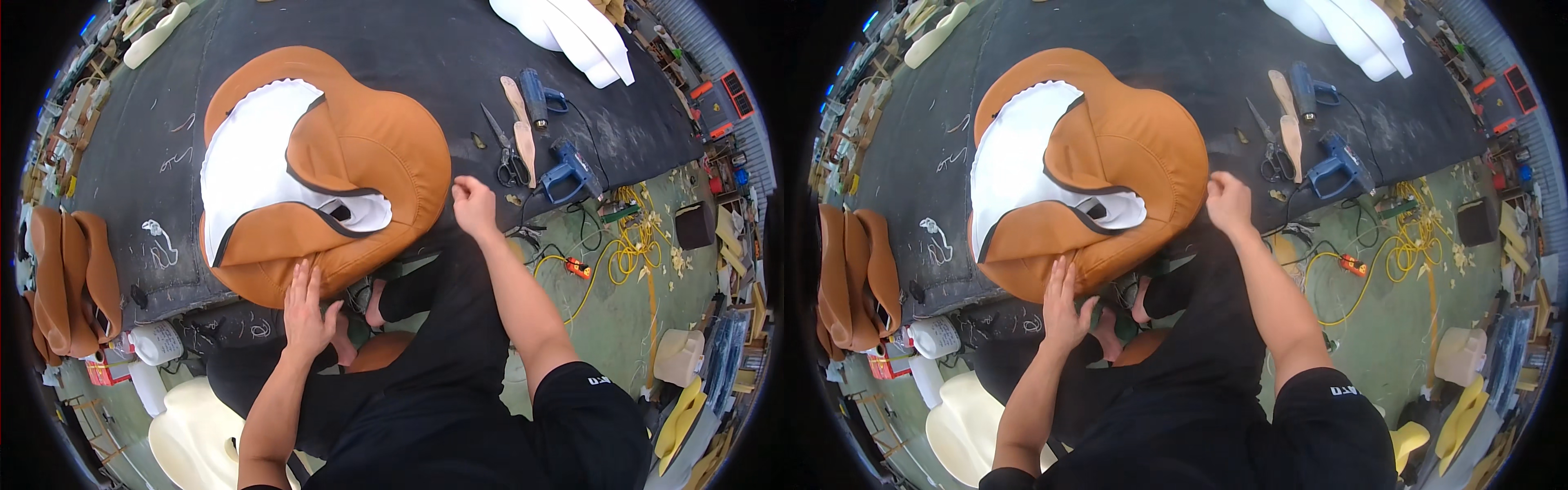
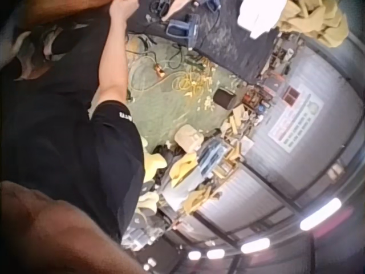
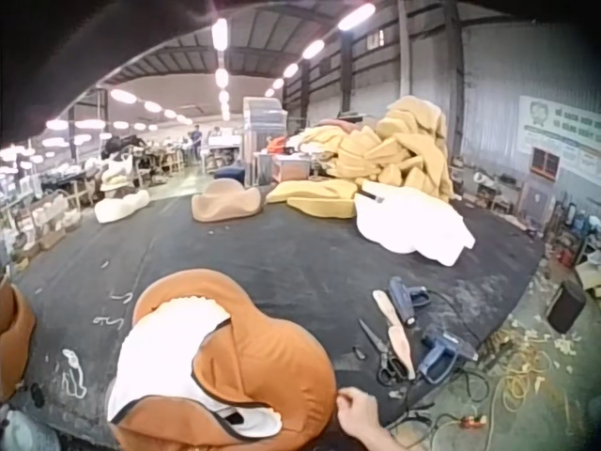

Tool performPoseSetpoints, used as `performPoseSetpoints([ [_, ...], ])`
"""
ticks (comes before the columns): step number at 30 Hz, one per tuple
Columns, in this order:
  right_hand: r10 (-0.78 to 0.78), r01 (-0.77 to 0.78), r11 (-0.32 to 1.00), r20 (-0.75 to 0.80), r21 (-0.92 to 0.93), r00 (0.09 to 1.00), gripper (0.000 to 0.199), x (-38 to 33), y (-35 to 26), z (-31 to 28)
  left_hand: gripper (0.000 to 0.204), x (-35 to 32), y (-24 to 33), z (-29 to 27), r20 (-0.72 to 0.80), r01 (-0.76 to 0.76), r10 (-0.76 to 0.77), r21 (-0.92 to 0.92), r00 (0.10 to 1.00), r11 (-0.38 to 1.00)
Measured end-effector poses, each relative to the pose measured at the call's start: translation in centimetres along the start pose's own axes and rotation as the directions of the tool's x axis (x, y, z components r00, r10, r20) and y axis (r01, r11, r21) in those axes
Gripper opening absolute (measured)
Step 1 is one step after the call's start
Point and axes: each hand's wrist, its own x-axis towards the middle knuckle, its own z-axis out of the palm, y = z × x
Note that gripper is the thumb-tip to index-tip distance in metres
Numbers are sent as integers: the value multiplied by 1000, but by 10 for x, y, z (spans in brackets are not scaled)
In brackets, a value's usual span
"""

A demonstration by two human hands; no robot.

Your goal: Fitting a leather cover onto a foam chair seat and trimming excess material with scissors.

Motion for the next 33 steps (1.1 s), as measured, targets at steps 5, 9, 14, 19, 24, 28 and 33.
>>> performPoseSetpoints([
  [5, -128, 134, 924, -40, 357, 991, 44, 60, 10, 25, 106, 1, 4, 11, 388, 108, -180, 201, 904, 974],
  [9, 109, -192, 586, 158, 787, 981, 61, 66, 8, 59, 109, -3, -2, 18, 350, 112, -162, 159, 923, 981],
  [14, 10, -277, 599, 339, 752, 941, 66, 111, 28, 47, 88, -3, -8, 15, 276, 119, -148, 119, 950, 986],
  [19, -58, -350, 524, 443, 776, 895, 64, 129, -5, 51, 65, -1, -21, 10, -12, 169, -170, -49, 985, 984],
  [24, -35, -458, 463, 532, 759, 846, 62, 134, 0, 52, 26, -3, -63, 3, -394, 423, -611, -467, 687, 776],
  [28, 197, -673, 446, 668, 590, 717, 59, 142, 6, 53, 39, -19, -143, -11, -360, 473, -897, -763, 255, 441],
  [33, 343, -716, 392, 630, 578, 697, 47, 149, 29, 66, 70, -19, -171, 25, 560, 285, -817, -812, 134, -510],
])
